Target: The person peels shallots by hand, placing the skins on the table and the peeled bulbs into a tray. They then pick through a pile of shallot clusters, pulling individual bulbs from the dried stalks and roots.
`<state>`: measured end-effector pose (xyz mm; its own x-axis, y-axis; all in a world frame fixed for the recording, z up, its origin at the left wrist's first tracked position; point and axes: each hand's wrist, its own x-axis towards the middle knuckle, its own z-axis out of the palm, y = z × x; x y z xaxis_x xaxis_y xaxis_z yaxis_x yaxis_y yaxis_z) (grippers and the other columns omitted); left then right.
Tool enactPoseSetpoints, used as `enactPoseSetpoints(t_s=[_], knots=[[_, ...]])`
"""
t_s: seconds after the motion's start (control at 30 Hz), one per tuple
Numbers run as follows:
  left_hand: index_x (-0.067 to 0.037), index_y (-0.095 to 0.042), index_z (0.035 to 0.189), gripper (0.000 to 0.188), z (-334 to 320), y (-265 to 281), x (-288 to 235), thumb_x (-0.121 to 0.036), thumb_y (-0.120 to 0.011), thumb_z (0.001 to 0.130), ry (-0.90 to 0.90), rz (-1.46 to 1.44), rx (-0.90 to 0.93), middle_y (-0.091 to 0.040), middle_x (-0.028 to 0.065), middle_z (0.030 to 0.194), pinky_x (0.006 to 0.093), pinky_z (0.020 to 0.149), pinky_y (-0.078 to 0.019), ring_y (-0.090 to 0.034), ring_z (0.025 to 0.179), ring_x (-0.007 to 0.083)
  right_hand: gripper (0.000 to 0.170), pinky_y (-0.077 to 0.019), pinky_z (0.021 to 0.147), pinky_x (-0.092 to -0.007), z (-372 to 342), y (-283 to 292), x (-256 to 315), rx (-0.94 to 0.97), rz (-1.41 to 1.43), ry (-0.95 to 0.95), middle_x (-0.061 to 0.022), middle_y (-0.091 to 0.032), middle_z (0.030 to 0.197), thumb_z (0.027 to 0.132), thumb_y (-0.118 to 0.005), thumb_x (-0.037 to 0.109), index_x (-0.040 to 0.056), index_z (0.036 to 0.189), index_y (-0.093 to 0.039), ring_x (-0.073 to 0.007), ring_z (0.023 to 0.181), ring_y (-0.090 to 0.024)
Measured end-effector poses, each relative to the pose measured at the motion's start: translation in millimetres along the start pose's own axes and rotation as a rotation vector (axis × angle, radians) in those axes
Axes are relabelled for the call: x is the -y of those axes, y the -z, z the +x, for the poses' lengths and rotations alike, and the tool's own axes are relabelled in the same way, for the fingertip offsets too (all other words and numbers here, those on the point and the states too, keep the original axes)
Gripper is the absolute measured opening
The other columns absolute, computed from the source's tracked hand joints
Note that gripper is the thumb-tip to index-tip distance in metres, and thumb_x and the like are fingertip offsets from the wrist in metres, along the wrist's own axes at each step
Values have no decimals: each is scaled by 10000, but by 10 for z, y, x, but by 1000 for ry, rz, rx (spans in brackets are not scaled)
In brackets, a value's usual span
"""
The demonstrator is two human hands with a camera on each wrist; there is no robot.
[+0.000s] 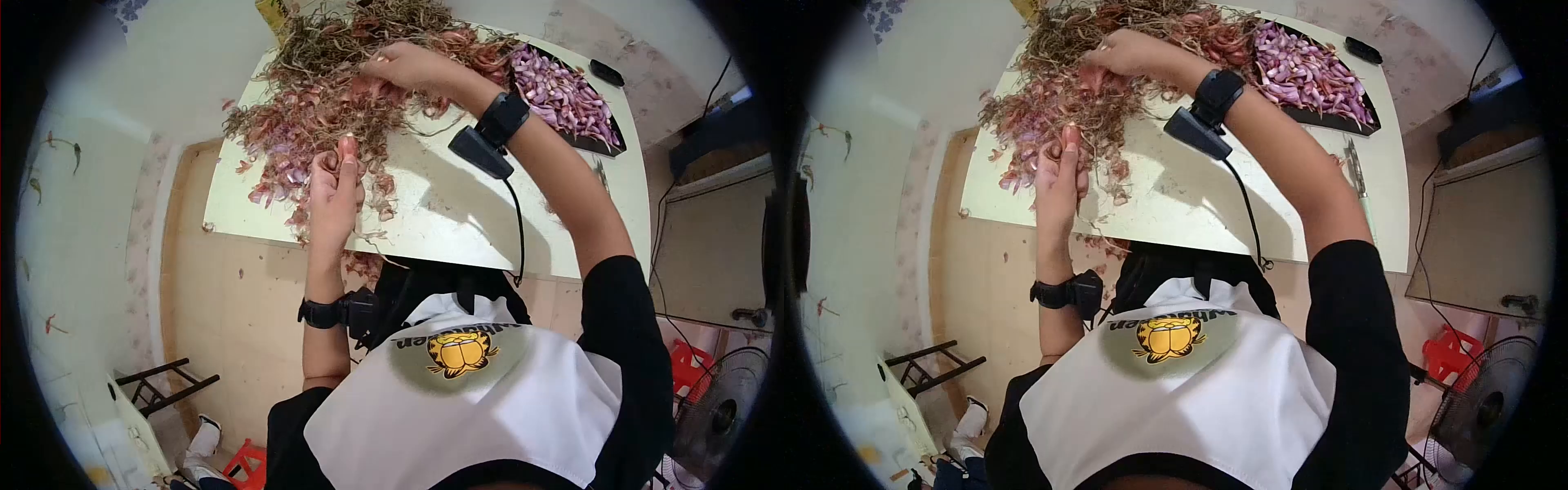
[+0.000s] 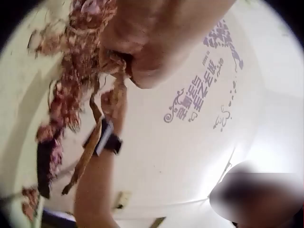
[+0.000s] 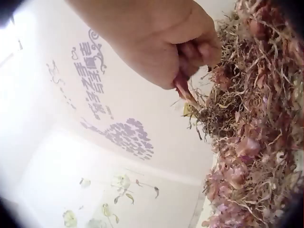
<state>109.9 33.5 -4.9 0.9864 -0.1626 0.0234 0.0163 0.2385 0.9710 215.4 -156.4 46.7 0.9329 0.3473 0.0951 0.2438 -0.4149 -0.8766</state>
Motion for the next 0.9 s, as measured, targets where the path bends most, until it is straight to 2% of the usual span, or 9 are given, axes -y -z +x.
enactPoseSetpoints(t_s=[0.07, 0.1, 0.17, 0.4, 0.5, 0.6, 0.7, 0.8, 0.9], knots=[[-34, -355, 1070, 256, 66, -64, -66, -166, -493, 900, 7, 76, 16, -520, 5, 720, 171, 379, -240, -316, 431, 17, 373, -461, 528, -225, -48, -106, -49, 205, 382, -110, -50, -631, 839, 911, -457, 327, -13, 950, -607, -70, 579, -525], [-37, -334, 1137, 313, 91, -83, -103, -174, -489, 902, 11, 167, 22, -525, -4, 729, 177, 371, -229, -298, 416, 22, 357, -463, 560, -225, -44, -110, -25, 275, 377, -218, -58, -626, 858, 905, -473, 326, -2, 962, -604, -78, 648, -544], [-12, -327, 1143, 334, 104, -102, -119, -172, -492, 900, -29, 142, -13, -588, 23, 797, 172, 375, -231, -322, 424, 18, 305, -466, 600, -221, -129, -136, -7, 272, 428, -270, -58, -620, 871, 895, -507, 261, -9, 1020, -575, -95, 719, -569], [17, -541, 974, 276, 226, -91, -183, -230, -583, 857, -8, 366, -91, -522, -46, 642, 163, 439, -287, -380, 511, 10, 282, -460, 671, -233, -297, -55, 17, 184, 615, -169, -69, -613, 907, 823, -596, 121, -10, 1070, -563, -123, 861, -571], [-21, -530, 902, 237, 318, -140, -137, -258, -517, 893, -76, 529, -109, -480, -56, 560, 164, 429, -275, -379, 478, 19, 272, -448, 692, -239, -338, 6, 44, 98, 406, -167, -66, -617, 879, 802, -620, 125, -25, 1026, -588, -121, 835, -567], [-67, -440, 857, 217, 362, -317, -55, -274, -430, 919, 11, -28, -122, -455, -2, 594, 201, 382, -242, -347, 405, 53, 262, -434, 694, -233, -394, -108, -1, -15, 469, -140, -68, -625, 846, 767, -648, 121, -25, 982, -615, -109, 794, -560], [-58, -421, 883, 219, 390, -477, -17, -273, -421, 926, -22, -57, -84, -498, 35, 677, 202, 379, -252, -350, 406, 58, 239, -437, 661, -228, -432, -208, 0, -130, 425, -122, -72, -633, 826, 740, -661, 101, -26, 941, -633, -100, 731, -563], [-33, -482, 847, 242, 444, -411, 55, -255, -426, 924, -103, 201, -52, -531, 34, 640, 230, 414, -323, -408, 437, 75, 209, -441, 618, -226, -507, -235, 88, -185, 386, -139, -59, -624, 773, 787, -624, 113, -27, 942, -627, -99, 676, -561], [9, -525, 817, 260, 536, -285, 137, -233, -475, 898, -124, 475, -44, -556, 78, 622, 277, 461, -387, -478, 478, 123, 205, -443, 573, -228, -475, -278, 15, -9, 287, -179, -42, -601, 731, 845, -573, 149, -24, 942, -623, -89, 623, -546]])
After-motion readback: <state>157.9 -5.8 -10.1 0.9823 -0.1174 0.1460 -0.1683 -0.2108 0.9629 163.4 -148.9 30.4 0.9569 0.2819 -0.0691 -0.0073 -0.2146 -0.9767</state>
